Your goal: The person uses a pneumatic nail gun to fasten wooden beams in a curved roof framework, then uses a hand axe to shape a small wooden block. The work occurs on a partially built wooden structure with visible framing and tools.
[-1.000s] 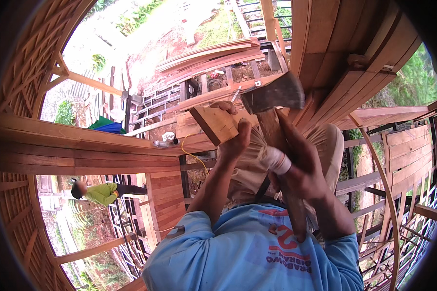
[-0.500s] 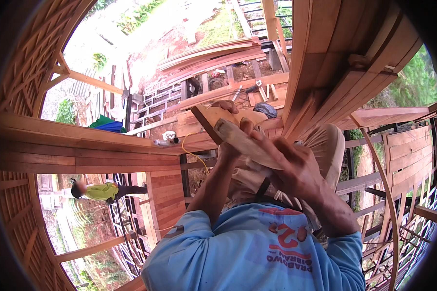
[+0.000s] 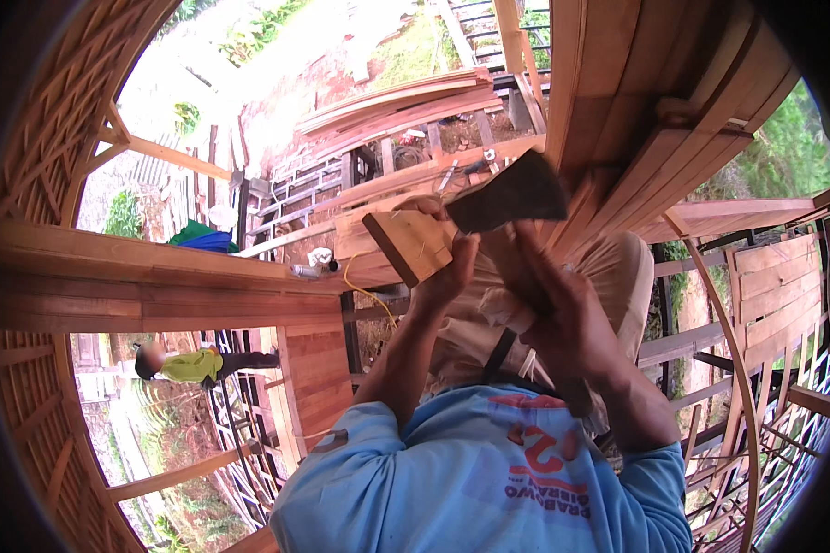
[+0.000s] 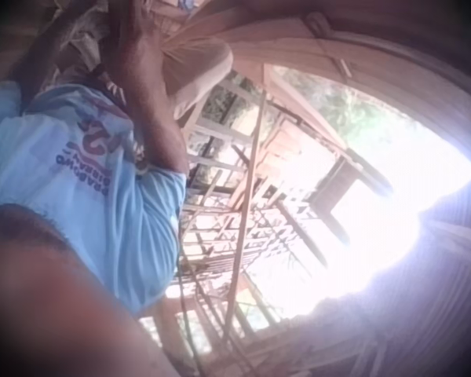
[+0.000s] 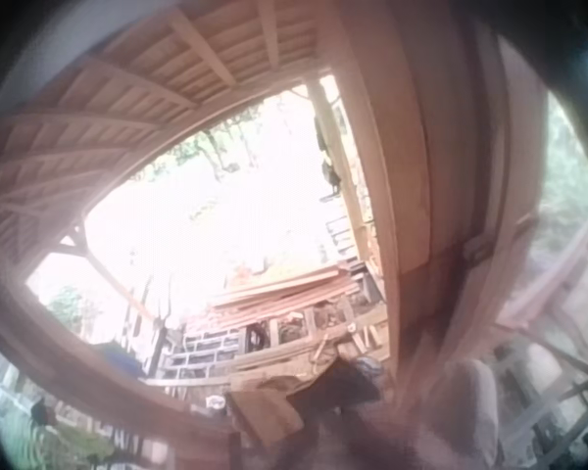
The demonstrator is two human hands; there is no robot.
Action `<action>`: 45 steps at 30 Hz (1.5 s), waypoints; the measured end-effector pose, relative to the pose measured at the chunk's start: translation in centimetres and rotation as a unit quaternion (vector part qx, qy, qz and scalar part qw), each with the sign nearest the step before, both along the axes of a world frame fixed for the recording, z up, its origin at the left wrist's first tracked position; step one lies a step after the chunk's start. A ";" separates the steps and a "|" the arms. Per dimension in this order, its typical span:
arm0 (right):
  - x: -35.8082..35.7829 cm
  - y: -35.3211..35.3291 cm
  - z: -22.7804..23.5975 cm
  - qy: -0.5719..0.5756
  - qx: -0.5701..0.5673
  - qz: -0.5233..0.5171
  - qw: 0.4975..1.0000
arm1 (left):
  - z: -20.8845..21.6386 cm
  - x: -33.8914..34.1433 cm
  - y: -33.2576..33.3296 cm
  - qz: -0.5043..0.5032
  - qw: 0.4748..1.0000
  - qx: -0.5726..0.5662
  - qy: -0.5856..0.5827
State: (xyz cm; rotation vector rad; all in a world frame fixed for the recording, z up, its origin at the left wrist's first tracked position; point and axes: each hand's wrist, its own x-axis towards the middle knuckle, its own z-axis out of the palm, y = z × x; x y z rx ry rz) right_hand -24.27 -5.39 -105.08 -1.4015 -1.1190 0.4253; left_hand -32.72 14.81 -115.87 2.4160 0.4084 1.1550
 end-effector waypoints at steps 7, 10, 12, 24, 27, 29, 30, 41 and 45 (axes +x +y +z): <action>1.9 0.2 1.3 0.506 -0.082 0.201 0.835 | 0.4 0.6 -0.5 -0.119 0.991 -0.062 -0.024; 2.1 0.6 1.0 0.499 -0.085 0.260 0.822 | 1.8 1.1 -1.0 -0.209 0.966 -0.140 -0.061; 1.6 0.1 0.8 0.514 -0.078 0.247 0.818 | 2.1 1.2 -1.2 -0.233 0.956 -0.163 -0.069; 2.2 -0.8 0.1 0.541 -0.065 0.293 0.785 | 2.5 1.2 -1.1 -0.259 0.937 -0.213 -0.093; 1.3 0.3 0.6 0.559 -0.035 0.176 0.810 | 2.4 1.1 -1.3 -0.257 0.934 -0.227 -0.102; 1.0 -0.1 1.5 0.470 -0.073 0.248 0.844 | 2.4 1.0 -1.3 -0.255 0.930 -0.240 -0.111; 0.8 -0.4 2.1 0.424 -0.092 0.284 0.855 | 2.4 0.7 -1.3 -0.252 0.928 -0.247 -0.117; 0.7 -1.7 5.6 -0.287 -0.113 0.069 0.949 | 2.4 1.0 -1.3 -0.216 0.888 -0.320 -0.249; 0.2 -2.0 4.7 -0.285 -0.118 0.022 0.951 | 3.1 1.4 -2.0 -0.318 0.826 -0.386 -0.260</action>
